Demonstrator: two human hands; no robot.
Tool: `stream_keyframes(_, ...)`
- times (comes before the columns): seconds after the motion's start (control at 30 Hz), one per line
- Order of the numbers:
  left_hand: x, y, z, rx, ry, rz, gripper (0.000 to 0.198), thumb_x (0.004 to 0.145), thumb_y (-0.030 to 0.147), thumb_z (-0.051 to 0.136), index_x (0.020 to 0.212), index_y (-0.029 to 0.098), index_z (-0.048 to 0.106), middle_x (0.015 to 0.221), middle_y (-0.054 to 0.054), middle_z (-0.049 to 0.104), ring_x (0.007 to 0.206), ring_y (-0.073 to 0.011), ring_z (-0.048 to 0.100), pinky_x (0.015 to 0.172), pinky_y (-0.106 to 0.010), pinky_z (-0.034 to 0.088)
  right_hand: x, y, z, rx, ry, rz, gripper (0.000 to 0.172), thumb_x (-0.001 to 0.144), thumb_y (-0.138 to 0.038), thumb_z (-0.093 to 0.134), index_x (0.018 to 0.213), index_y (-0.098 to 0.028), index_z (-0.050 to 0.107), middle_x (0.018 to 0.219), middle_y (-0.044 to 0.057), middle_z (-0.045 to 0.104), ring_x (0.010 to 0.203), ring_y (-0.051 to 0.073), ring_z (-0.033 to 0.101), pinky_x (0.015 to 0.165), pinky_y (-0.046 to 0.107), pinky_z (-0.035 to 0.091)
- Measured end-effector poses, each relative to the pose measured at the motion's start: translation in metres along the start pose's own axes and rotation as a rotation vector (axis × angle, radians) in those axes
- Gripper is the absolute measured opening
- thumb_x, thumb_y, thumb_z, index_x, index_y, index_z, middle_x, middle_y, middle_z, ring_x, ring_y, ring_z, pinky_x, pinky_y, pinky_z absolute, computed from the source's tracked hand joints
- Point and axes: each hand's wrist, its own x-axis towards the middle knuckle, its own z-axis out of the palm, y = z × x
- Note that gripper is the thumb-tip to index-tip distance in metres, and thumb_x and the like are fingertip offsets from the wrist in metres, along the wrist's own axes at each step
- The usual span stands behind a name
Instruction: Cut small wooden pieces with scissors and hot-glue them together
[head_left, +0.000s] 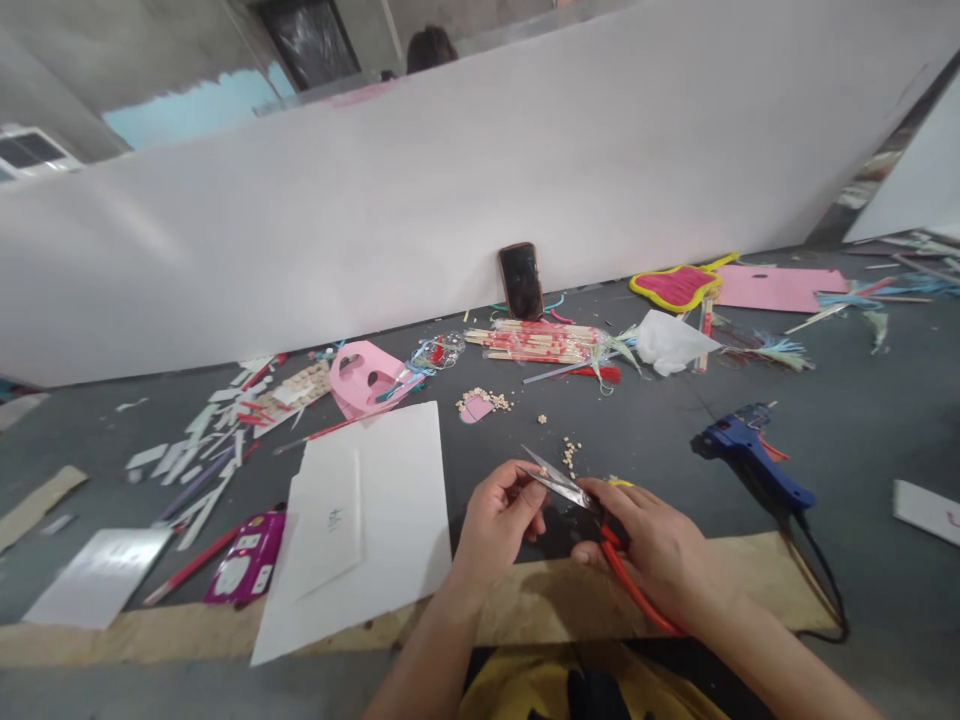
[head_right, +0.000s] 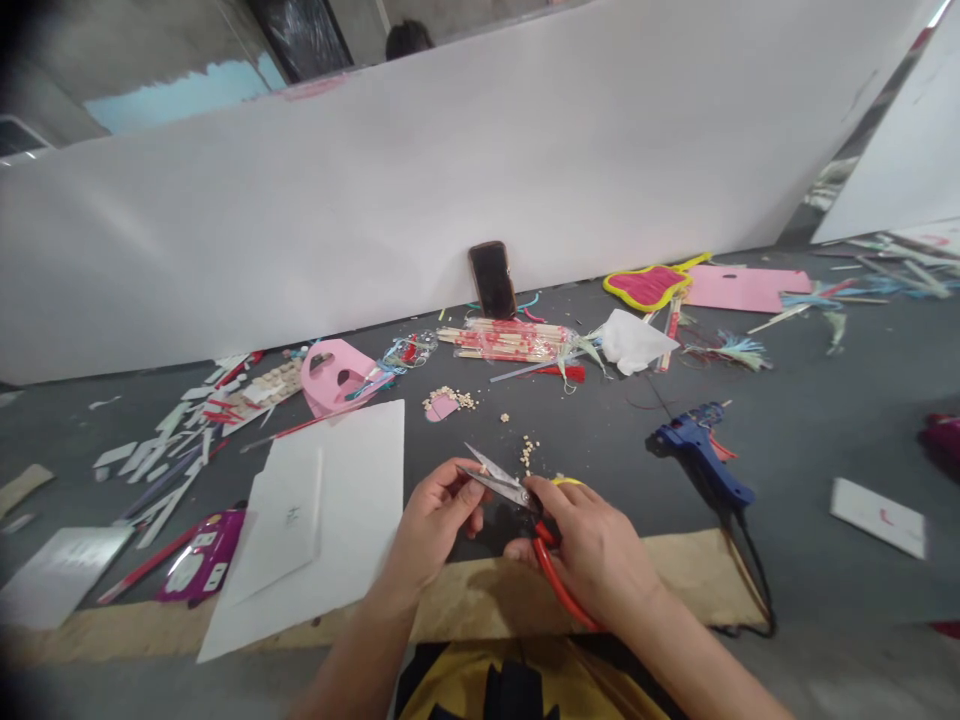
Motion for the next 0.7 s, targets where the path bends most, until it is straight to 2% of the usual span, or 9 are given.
stream_keyframes(0.2,0.0012,0.0033,0.0006,0.087,0.029,0.023,0.019,0.083,0.035,0.055,0.084,0.017,0.061,0.072,0.0,0.059,0.063,-0.0108,0.054,0.058,-0.021,0.044,0.0017,-0.004,-0.0007,0.014,-0.016,0.008,0.048,0.079,-0.045,0.056,0.119,-0.021,0.049,0.102,0.01,0.065,0.093,0.026,0.062,0.073,0.037,0.051)
stream_keyframes(0.37,-0.0002,0.0051,0.0018,0.134,0.047,0.041,0.019,0.082,0.034,0.055,0.082,0.017,0.062,0.068,0.002,0.057,0.057,-0.0092,0.047,0.054,-0.02,0.039,0.0027,-0.0046,-0.0033,0.001,-0.035,0.021,0.051,0.078,-0.046,0.057,0.12,-0.019,0.049,0.104,0.011,0.065,0.095,0.028,0.06,0.074,0.039,0.05)
stream_keyframes(0.53,-0.0002,0.0021,0.0042,0.098,0.055,0.024,0.02,0.08,0.036,0.059,0.08,0.016,0.062,0.057,0.004,0.049,0.051,-0.0091,0.04,0.05,-0.02,0.032,-0.0009,-0.0014,-0.0031,0.007,-0.013,0.005,0.059,0.074,-0.045,0.061,0.125,-0.019,0.047,0.107,0.013,0.064,0.099,0.03,0.057,0.077,0.041,0.049)
stream_keyframes(0.6,0.0,0.0011,0.005,0.105,0.049,0.036,0.02,0.08,0.036,0.059,0.079,0.016,0.062,0.058,0.004,0.05,0.053,-0.0098,0.041,0.051,-0.021,0.032,-0.0022,-0.0003,-0.0028,0.018,0.002,0.005,0.059,0.074,-0.044,0.061,0.126,-0.02,0.046,0.108,0.013,0.063,0.1,0.029,0.056,0.078,0.04,0.048)
stream_keyframes(0.7,0.0003,0.0011,0.0059,0.139,0.05,0.072,0.019,0.081,0.035,0.058,0.08,0.016,0.064,0.069,0.0,0.059,0.063,-0.0124,0.05,0.059,-0.022,0.038,-0.0031,-0.0004,-0.003,0.035,0.003,0.019,0.055,0.076,-0.042,0.059,0.125,-0.019,0.046,0.11,0.013,0.062,0.1,0.029,0.057,0.08,0.04,0.048)
